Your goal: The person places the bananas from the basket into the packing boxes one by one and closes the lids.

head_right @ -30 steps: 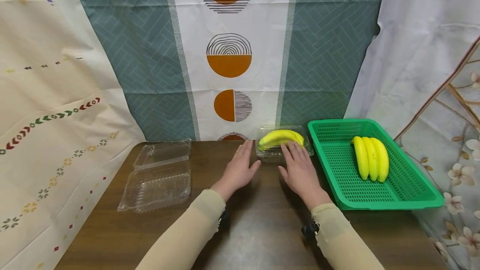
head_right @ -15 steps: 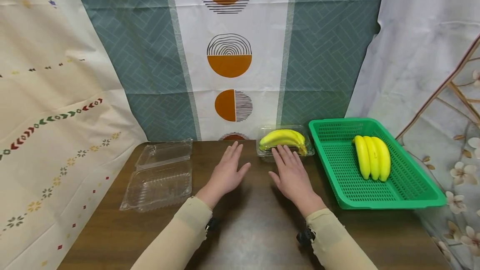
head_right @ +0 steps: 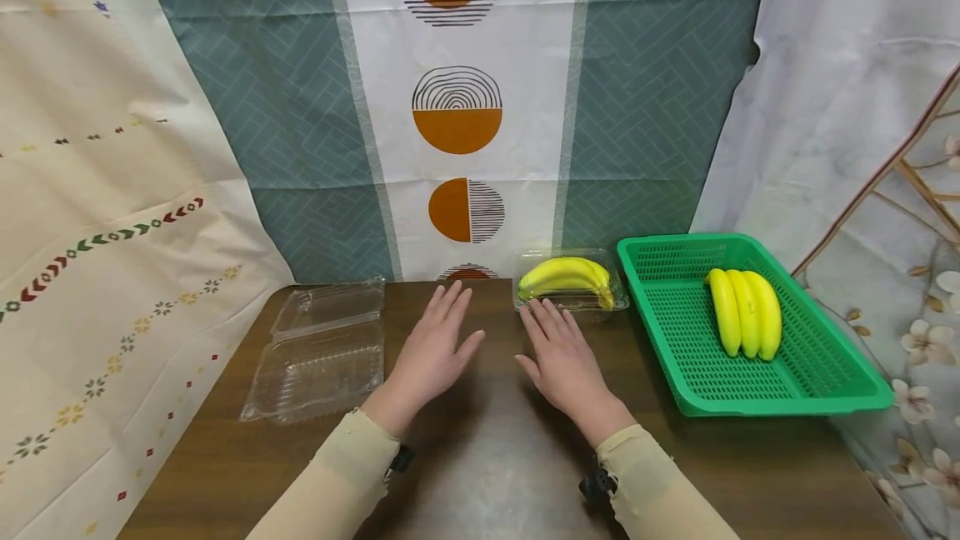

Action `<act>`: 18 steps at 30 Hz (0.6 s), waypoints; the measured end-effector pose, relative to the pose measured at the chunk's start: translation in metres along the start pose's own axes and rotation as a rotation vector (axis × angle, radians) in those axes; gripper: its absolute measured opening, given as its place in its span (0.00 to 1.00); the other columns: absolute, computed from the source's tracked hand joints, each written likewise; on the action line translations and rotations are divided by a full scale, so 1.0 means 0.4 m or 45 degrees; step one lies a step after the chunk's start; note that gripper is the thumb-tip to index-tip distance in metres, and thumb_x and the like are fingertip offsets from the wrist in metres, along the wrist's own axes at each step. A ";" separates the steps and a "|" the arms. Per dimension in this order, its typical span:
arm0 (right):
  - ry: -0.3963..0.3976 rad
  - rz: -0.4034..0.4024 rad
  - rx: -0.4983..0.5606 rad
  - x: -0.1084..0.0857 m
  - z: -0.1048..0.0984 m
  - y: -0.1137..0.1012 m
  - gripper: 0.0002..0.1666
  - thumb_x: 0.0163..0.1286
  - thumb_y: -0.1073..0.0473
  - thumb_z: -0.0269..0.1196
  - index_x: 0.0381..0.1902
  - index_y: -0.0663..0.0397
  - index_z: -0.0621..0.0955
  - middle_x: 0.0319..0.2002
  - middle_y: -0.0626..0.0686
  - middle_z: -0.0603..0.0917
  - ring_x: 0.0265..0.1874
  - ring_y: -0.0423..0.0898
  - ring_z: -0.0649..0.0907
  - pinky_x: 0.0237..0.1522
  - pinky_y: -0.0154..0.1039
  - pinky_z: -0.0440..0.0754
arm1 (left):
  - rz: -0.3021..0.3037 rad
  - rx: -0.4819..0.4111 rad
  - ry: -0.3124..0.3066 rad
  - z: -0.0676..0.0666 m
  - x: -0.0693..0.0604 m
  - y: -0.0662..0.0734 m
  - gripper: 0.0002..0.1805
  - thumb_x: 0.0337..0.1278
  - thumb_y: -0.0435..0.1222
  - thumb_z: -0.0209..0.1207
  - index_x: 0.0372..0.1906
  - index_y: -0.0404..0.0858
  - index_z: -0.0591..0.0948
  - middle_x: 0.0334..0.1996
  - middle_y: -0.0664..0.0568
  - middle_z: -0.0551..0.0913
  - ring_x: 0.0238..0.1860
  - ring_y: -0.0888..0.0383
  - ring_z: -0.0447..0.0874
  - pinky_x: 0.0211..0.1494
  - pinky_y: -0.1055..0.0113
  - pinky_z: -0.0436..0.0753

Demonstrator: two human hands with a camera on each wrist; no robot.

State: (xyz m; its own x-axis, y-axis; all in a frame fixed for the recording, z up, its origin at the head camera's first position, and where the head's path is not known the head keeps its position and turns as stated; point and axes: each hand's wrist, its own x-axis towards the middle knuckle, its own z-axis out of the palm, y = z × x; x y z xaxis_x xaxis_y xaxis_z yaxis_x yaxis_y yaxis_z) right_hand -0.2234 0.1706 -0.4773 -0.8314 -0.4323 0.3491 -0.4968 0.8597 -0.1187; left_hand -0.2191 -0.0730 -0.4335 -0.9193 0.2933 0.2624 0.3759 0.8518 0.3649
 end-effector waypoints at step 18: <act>0.016 -0.095 0.035 0.017 0.010 -0.079 0.51 0.76 0.44 0.75 0.85 0.62 0.68 0.83 0.64 0.68 0.84 0.64 0.65 0.83 0.64 0.60 | -0.040 -0.011 0.046 -0.063 -0.099 -0.078 0.42 0.83 0.51 0.63 0.87 0.35 0.64 0.88 0.41 0.58 0.89 0.38 0.47 0.84 0.34 0.60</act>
State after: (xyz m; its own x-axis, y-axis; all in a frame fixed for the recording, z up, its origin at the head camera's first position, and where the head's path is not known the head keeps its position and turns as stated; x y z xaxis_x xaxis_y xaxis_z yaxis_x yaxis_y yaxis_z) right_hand -0.2145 0.1395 -0.4749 -0.7889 -0.4912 0.3693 -0.5640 0.8173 -0.1178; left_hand -0.1916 -0.1222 -0.4327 -0.9260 0.2500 0.2829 0.3477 0.8567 0.3811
